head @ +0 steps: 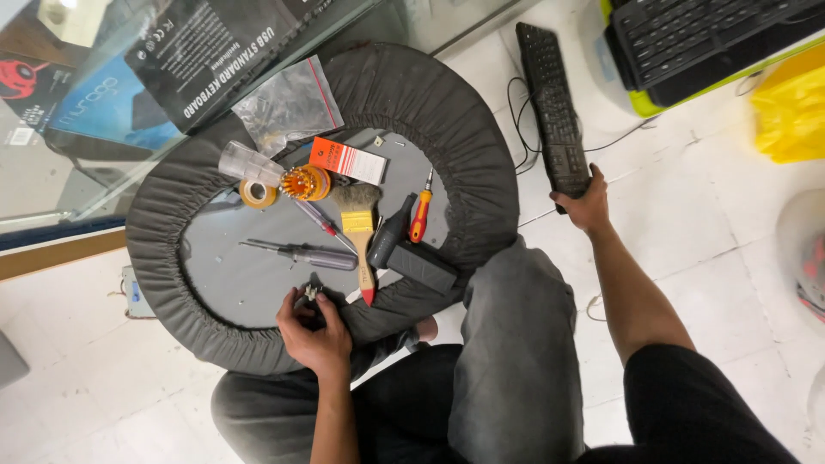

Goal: Disassembling a security camera and a computer keyboard using a screwdriver to remove screws and separate the housing.

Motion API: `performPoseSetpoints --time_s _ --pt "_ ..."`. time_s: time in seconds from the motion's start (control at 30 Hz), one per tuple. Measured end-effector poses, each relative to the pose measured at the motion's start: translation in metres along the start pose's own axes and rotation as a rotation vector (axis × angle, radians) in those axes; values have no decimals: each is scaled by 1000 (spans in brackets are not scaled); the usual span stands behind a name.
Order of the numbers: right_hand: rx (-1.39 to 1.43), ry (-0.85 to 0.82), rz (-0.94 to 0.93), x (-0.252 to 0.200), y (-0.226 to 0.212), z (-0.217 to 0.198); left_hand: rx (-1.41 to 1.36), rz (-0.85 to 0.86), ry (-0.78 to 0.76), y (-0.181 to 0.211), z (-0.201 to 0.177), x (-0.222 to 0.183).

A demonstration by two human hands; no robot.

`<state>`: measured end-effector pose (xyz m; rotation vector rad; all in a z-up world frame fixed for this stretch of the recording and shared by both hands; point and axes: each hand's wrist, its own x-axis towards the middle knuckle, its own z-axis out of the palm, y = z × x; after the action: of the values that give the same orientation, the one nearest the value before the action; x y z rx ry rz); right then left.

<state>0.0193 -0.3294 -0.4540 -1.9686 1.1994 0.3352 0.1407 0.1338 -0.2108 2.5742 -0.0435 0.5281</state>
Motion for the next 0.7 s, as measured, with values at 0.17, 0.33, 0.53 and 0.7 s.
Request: performPoseSetpoints --time_s 0.17,0.33,0.53,0.7 --pt "741 -26 -59 -32 60 -19 -8 226 61 -17 0 3" --pt "1002 -112 -107 -122 68 -81 -160 155 107 -12 -7 4" --pt "368 -133 -22 -267 -2 -243 -429 -21 28 4 -41 -12" --pt "-769 -115 129 -380 -123 -328 -520 4 13 14 -69 -23"
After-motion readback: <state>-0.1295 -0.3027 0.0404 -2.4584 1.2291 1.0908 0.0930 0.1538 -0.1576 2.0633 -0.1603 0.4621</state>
